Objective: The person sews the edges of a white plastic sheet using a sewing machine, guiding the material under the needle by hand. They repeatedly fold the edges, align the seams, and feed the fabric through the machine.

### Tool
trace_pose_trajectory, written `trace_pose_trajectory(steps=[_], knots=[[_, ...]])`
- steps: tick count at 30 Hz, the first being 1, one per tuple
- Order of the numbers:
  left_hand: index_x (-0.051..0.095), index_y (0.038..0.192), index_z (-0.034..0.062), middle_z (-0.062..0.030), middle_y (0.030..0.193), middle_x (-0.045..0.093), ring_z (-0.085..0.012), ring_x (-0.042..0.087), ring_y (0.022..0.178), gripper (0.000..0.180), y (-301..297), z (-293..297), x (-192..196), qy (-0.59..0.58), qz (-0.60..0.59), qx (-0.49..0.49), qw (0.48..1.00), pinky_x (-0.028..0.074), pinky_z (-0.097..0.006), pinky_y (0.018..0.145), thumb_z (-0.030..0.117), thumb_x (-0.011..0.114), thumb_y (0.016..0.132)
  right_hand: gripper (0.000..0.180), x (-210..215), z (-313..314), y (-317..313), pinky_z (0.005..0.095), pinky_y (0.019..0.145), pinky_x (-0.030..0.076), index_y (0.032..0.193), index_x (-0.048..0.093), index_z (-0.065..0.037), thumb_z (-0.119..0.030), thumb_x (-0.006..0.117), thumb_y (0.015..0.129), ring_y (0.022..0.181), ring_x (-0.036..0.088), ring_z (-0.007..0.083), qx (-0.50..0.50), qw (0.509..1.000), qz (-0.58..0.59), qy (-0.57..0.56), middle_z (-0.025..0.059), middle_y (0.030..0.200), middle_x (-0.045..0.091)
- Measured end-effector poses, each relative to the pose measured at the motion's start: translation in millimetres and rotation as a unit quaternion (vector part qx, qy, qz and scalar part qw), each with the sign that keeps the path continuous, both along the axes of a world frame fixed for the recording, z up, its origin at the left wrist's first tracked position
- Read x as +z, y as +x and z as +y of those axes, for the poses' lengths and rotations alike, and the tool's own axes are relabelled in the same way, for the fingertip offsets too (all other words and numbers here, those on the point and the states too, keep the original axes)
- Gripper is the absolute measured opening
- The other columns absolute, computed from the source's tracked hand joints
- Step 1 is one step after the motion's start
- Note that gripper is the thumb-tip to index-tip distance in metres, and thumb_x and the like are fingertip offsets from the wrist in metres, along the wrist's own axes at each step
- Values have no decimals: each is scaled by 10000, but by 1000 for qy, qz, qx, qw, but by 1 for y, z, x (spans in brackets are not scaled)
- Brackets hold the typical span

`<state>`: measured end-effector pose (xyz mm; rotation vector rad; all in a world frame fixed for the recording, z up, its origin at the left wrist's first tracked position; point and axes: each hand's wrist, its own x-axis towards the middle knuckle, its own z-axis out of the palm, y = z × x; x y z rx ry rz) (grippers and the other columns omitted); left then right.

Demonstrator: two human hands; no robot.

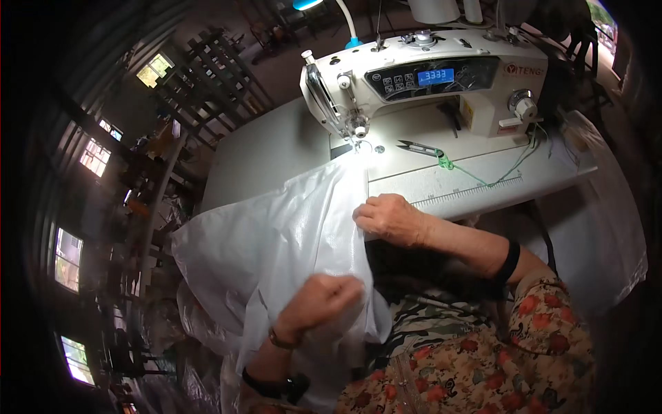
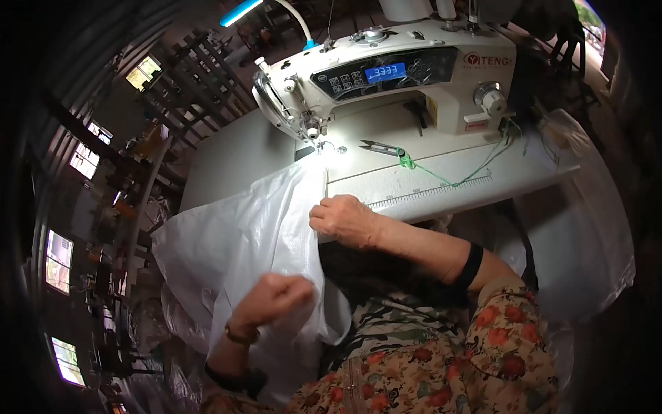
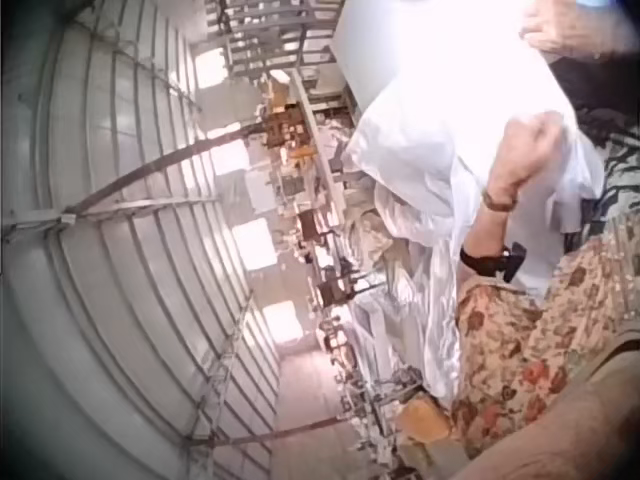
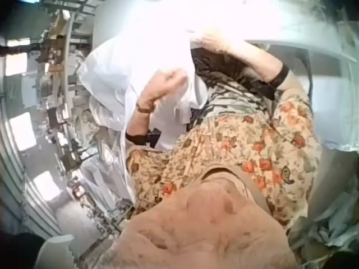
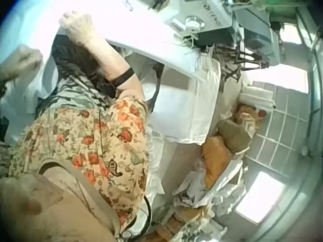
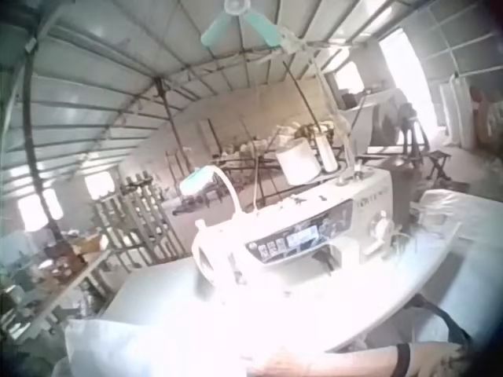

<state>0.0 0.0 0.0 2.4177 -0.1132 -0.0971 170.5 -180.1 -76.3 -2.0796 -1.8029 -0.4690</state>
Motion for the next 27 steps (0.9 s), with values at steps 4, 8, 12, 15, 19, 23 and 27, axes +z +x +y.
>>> trace_pose_trajectory(steps=[4, 8, 12, 15, 19, 23, 27], knots=[[639, 1068, -19, -222, 983, 649, -390, 625, 890, 226, 61, 20, -10, 273, -323, 90, 902, 472, -431, 877, 123, 600, 896, 92, -10, 4, 5, 334, 677, 541, 833, 580, -68, -139, 586, 775, 807, 632, 211, 40, 987, -1, 156, 48, 884, 625], [635, 963, 3, -169, 942, 667, -352, 632, 900, 121, 105, 55, -18, 295, -99, 131, 941, 399, -459, 974, 65, 576, 878, 69, -12, 0, 9, 336, 662, 532, 809, 569, -67, -125, 579, 774, 764, 619, 215, 62, 980, 35, 184, 50, 819, 601], [637, 872, 19, -137, 921, 675, -319, 645, 899, 95, 137, 81, -23, 398, -182, 163, 884, 372, -502, 975, 23, 544, 854, 59, -13, 2, 8, 329, 667, 529, 787, 562, -69, -121, 582, 769, 762, 614, 216, 61, 981, 29, 184, 53, 818, 603], [660, 816, 61, -119, 888, 673, -303, 657, 863, 124, 155, 80, -12, 501, -247, 126, 820, 368, -503, 959, 22, 544, 838, 60, -13, 2, 5, 325, 671, 526, 768, 553, -71, -124, 579, 769, 760, 608, 219, 58, 983, 15, 172, 58, 810, 600], [622, 768, 79, -119, 820, 641, -312, 641, 808, 117, 174, 39, 0, 509, -284, 34, 812, 434, -461, 891, 32, 529, 821, 70, -15, 1, 4, 326, 668, 523, 758, 543, -73, -131, 581, 767, 762, 604, 220, 55, 983, 18, 174, 60, 798, 591], [620, 829, 41, -118, 885, 650, -301, 638, 861, 73, 164, -6, -31, 471, -254, -43, 844, 500, -387, 786, 34, 558, 791, 80, -14, -1, 5, 326, 664, 521, 750, 537, -77, -140, 583, 767, 752, 598, 225, 54, 983, 23, 173, 57, 779, 574], [652, 939, 6, -144, 1154, 637, -332, 652, 935, 147, 155, 13, -44, 327, -356, -25, 875, 521, -425, 788, -6, 557, 828, 81, -16, 1, 3, 328, 659, 520, 750, 535, -79, -141, 583, 771, 745, 593, 227, 58, 974, 33, 215, 56, 763, 561]])
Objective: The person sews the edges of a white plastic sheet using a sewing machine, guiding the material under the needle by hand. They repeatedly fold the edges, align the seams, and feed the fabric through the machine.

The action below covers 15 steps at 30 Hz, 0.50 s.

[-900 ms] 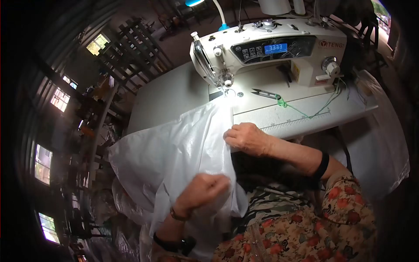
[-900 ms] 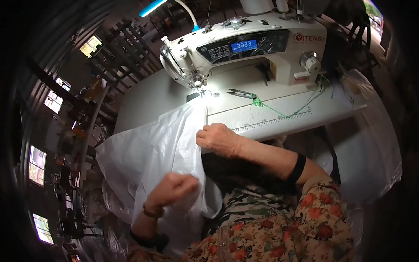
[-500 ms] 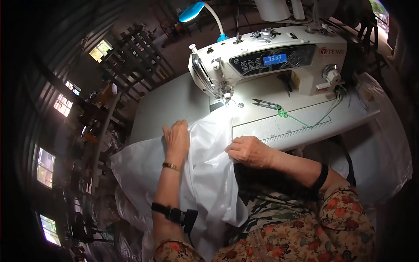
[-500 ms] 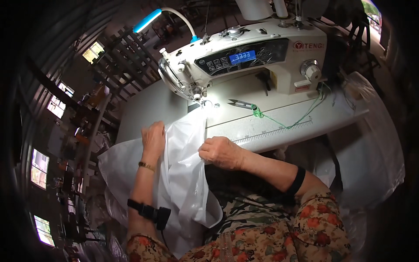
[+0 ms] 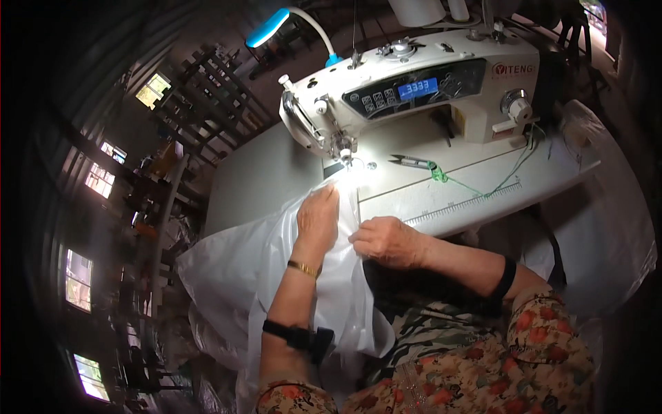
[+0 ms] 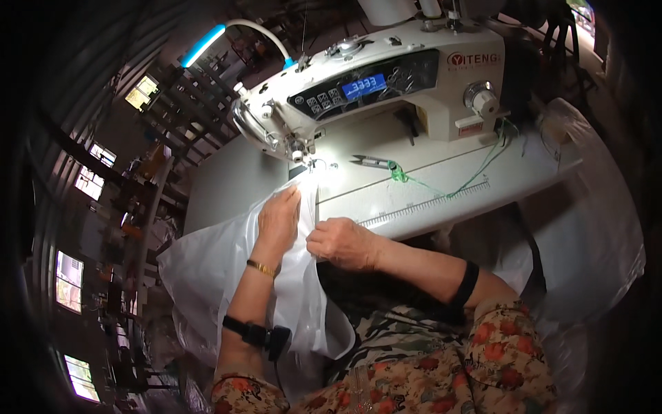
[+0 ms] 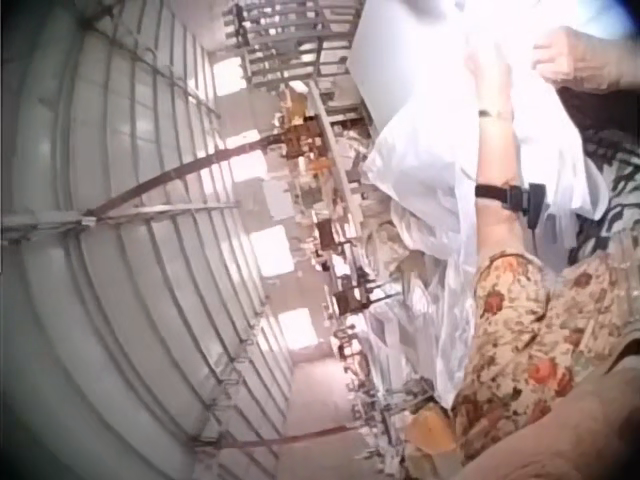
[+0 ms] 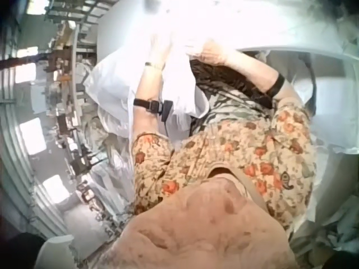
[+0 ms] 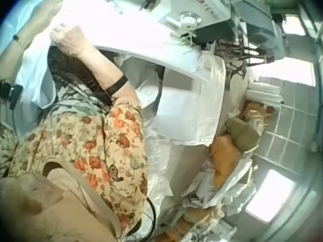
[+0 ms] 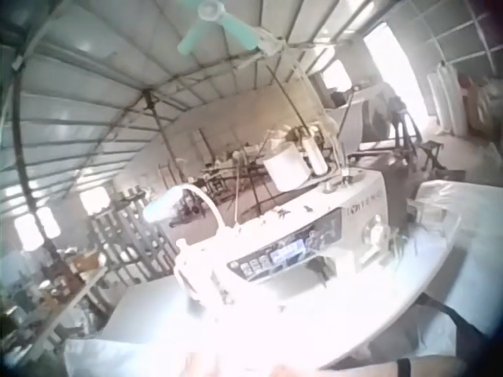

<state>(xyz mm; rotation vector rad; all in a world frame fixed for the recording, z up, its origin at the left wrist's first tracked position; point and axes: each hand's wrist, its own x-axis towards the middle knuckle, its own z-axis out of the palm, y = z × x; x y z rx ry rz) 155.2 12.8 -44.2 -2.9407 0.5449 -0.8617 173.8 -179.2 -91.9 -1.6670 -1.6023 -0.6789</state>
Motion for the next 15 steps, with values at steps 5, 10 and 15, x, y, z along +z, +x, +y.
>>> trace_pose_trajectory(steps=[5, 10, 15], knots=[[626, 809, -30, -222, 854, 647, -418, 623, 835, 175, 32, -6, 18, -73, 198, 138, 968, 501, -485, 741, 142, 637, 837, 74, -2, 1, 2, 335, 652, 517, 749, 536, -84, -135, 580, 780, 748, 595, 224, -3, 1000, -2, -26, 57, 760, 558], [612, 758, -38, -247, 789, 620, -439, 610, 771, 261, 31, -45, 7, -170, 164, 153, 959, 498, -506, 728, 207, 664, 828, 75, -1, -2, 1, 333, 657, 518, 759, 541, -84, -144, 580, 781, 759, 597, 226, -8, 999, 2, -34, 63, 766, 561], [620, 792, -38, -237, 895, 613, -429, 629, 820, 180, 31, -46, 0, -110, 137, 142, 974, 506, -504, 756, 139, 612, 822, 69, 1, -3, 0, 330, 668, 517, 765, 538, -82, -137, 575, 784, 764, 596, 226, -12, 999, 2, -35, 67, 769, 561]])
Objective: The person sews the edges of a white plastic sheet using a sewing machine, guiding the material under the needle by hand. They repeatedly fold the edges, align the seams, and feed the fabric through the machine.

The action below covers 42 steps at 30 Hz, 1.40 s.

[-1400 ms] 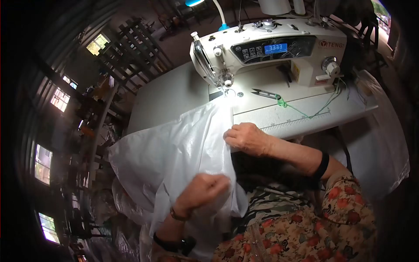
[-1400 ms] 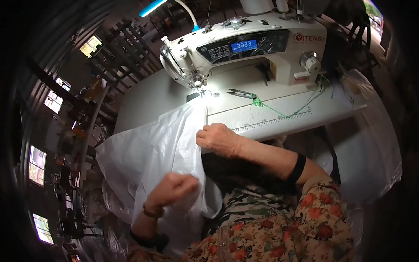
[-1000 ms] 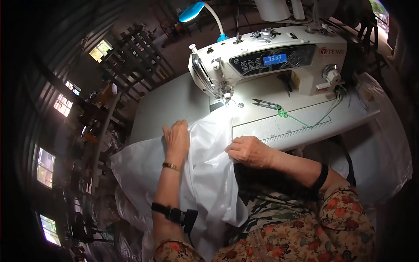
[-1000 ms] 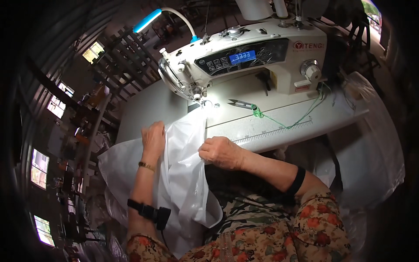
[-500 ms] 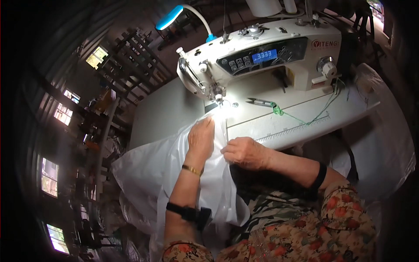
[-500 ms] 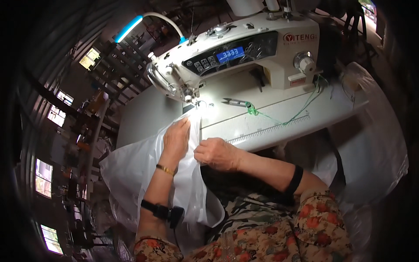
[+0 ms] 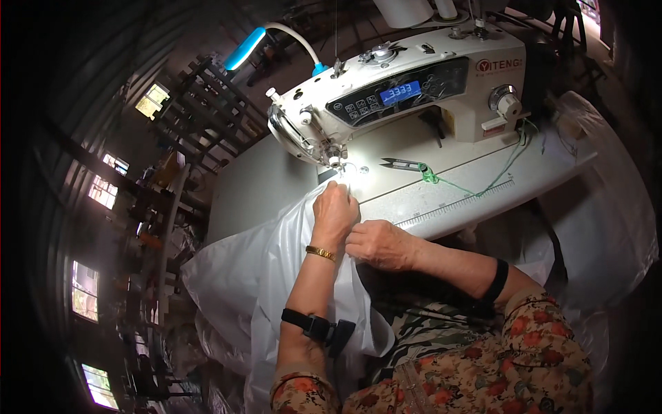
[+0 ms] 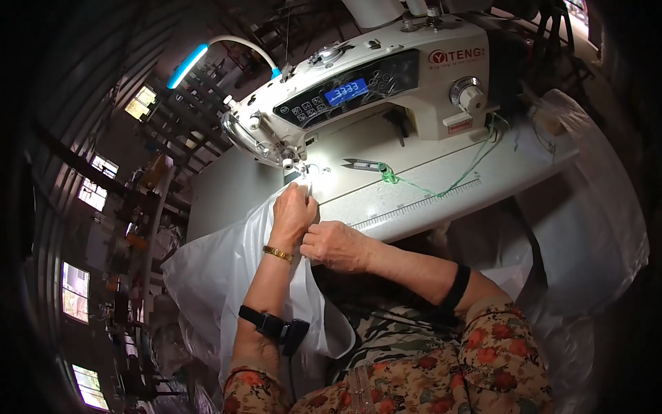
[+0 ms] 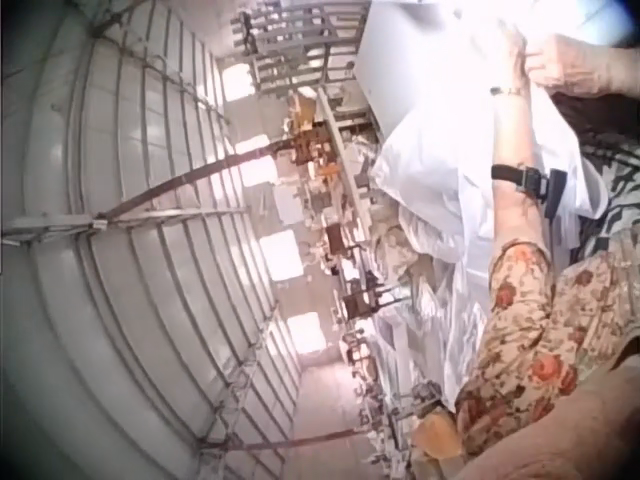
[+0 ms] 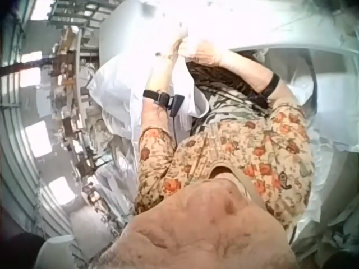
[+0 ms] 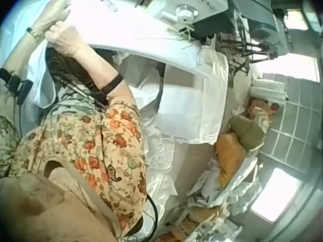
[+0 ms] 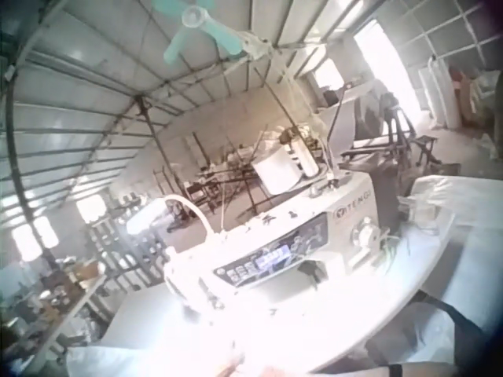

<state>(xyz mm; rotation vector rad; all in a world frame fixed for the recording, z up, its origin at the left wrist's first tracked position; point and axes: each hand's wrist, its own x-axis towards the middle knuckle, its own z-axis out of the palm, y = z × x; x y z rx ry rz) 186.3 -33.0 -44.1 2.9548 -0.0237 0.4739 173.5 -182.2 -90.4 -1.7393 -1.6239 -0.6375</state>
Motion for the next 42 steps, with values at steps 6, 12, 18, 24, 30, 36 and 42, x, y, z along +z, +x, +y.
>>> trace_pose_trajectory(steps=[6, 12, 18, 24, 30, 36, 42], knots=[[631, 806, -36, -237, 897, 634, -428, 635, 818, 146, 3, -2, -5, -23, -2, 27, 999, 512, -501, 758, 102, 586, 823, 67, 2, 1, 0, 337, 679, 517, 759, 529, -75, -121, 572, 782, 762, 593, 231, 6, 1000, 11, 9, 73, 778, 564], [629, 812, -34, -249, 860, 649, -434, 626, 834, 126, 6, 1, -12, -75, -14, 47, 996, 498, -509, 763, 66, 556, 834, 56, 4, 1, 1, 347, 676, 516, 754, 523, -69, -91, 571, 775, 758, 591, 239, 11, 999, 25, 20, 77, 784, 570], [598, 778, -56, -279, 807, 617, -459, 601, 803, 133, 3, 5, -16, -135, -48, 21, 989, 478, -501, 721, 51, 536, 824, 86, 1, 2, 1, 352, 655, 512, 735, 514, -75, -106, 579, 782, 741, 587, 240, 21, 999, 22, 10, 75, 756, 562], [650, 873, -71, -231, 773, 647, -352, 626, 707, 185, 1, 18, -26, -280, -20, 23, 960, 480, -435, 677, 53, 516, 838, 146, 14, 0, 11, 374, 644, 508, 750, 503, -61, -128, 625, 791, 718, 589, 267, 83, 996, 0, 29, 83, 745, 547], [667, 1036, -83, -70, 859, 684, -129, 650, 700, 228, 9, 37, -34, -630, 108, 21, 769, 540, -256, 651, 9, 531, 878, 183, 27, 14, 70, 440, 778, 509, 960, 586, -26, -100, 657, 808, 868, 631, 369, -190, 967, 168, 18, 168, 885, 630], [681, 905, -47, 2, 787, 601, -83, 534, 712, 150, 10, 42, -42, -696, 80, -12, 714, 433, -258, 651, 41, 572, 853, 101, 14, 39, 104, 456, 805, 498, 867, 717, -37, -73, 641, 810, 879, 640, 366, -221, 945, 240, -12, 188, 876, 683], [669, 911, -60, 7, 786, 598, -86, 529, 721, 162, 8, 32, -44, -658, 74, -22, 749, 433, -267, 657, 48, 566, 846, 131, 12, 39, 109, 480, 791, 481, 850, 684, -34, -145, 619, 873, 862, 626, 381, -216, 961, 172, -29, 190, 869, 664]])
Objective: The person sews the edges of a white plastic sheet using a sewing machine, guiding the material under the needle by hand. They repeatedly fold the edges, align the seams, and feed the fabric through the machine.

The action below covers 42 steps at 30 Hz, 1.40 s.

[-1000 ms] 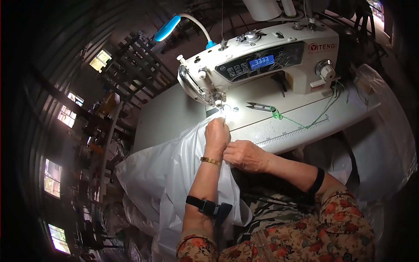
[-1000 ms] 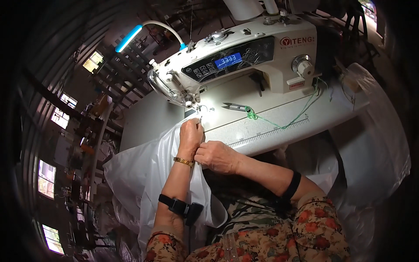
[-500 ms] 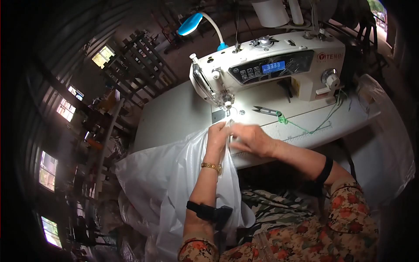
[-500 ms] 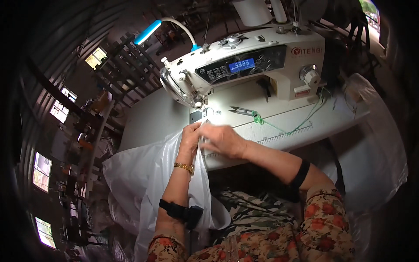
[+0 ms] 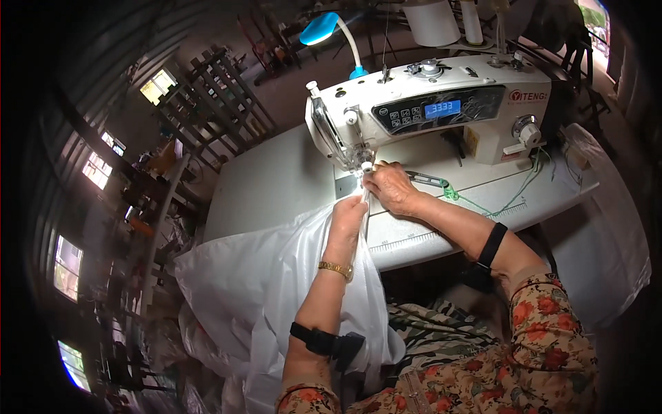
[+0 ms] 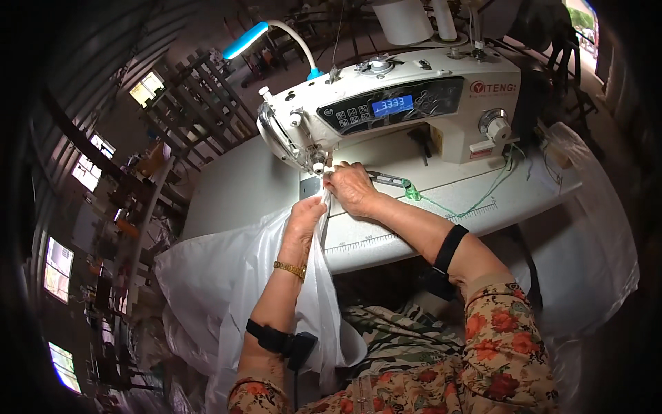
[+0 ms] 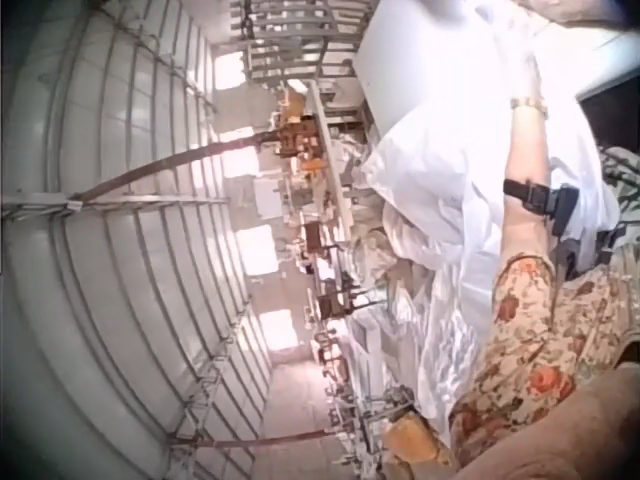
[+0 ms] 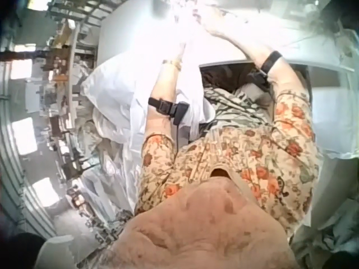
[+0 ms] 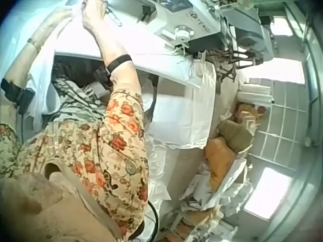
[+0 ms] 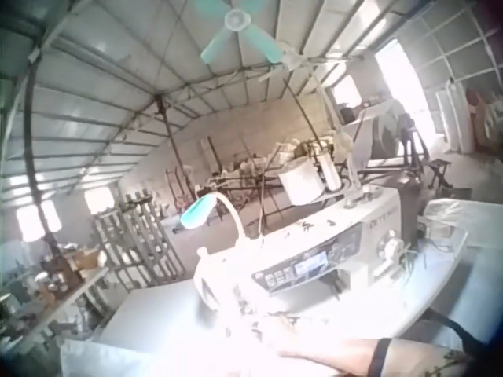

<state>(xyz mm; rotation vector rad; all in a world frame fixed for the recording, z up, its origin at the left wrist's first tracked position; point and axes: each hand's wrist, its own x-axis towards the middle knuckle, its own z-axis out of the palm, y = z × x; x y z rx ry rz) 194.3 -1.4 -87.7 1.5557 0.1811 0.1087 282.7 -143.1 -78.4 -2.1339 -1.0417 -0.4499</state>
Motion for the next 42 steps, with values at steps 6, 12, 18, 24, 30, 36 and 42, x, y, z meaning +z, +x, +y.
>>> trace_pose_trajectory(steps=[6, 12, 18, 24, 30, 36, 42], knots=[[649, 1052, -103, -23, 793, 623, -92, 547, 709, 271, -6, -16, -1, 181, -27, 64, 981, 458, -273, 662, 64, 583, 850, 197, 6, 4, 2, 504, 760, 472, 839, 637, -24, -186, 559, 918, 820, 614, 402, 11, 997, -36, -72, 221, 827, 642], [643, 1213, -13, -117, 671, 613, -175, 556, 586, 411, -13, -22, 2, 409, -98, 107, 901, 481, -329, 630, 87, 630, 814, 169, 7, 5, 2, 495, 732, 490, 831, 628, -19, -173, 579, 880, 785, 617, 403, -3, 993, -42, -108, 224, 786, 635], [676, 1173, -11, -101, 683, 649, -138, 579, 610, 396, 0, -7, 3, 407, -47, 76, 909, 485, -319, 616, 70, 607, 792, 142, 5, -2, -10, 439, 803, 483, 911, 697, -48, -131, 632, 816, 916, 638, 306, -19, 999, -20, -43, 148, 875, 680], [687, 1153, -15, -66, 644, 624, -121, 530, 578, 388, 5, -5, 0, 388, -38, 81, 917, 455, -317, 571, 70, 612, 782, 160, 1, -25, -19, 415, 785, 468, 961, 686, -9, -113, 593, 883, 889, 609, 312, 60, 993, -89, -41, 147, 873, 636], [706, 1068, -23, -100, 623, 625, -205, 555, 545, 298, -1, -14, 12, 397, -65, 75, 913, 468, -344, 578, 94, 586, 822, 203, 5, -19, -28, 445, 848, 425, 994, 671, -52, -122, 517, 881, 1028, 571, 251, 23, 983, -120, -139, 101, 1000, 606], [659, 989, 58, -109, 1037, 585, -267, 562, 1044, 157, -24, -19, 23, 711, -137, 55, 687, 454, -430, 847, 152, 555, 919, 161, 12, -10, -35, 463, 826, 410, 921, 672, -50, -118, 546, 847, 1028, 568, 266, -20, 967, -145, -207, 117, 1002, 626], [610, 1060, 35, -120, 1106, 596, -320, 584, 1021, 195, -29, -14, 19, 626, -154, 47, 763, 467, -436, 895, 163, 570, 918, 156, 8, 0, -37, 446, 833, 411, 857, 681, -21, -116, 560, 827, 1016, 579, 289, -24, 969, -144, -199, 154, 999, 641]])
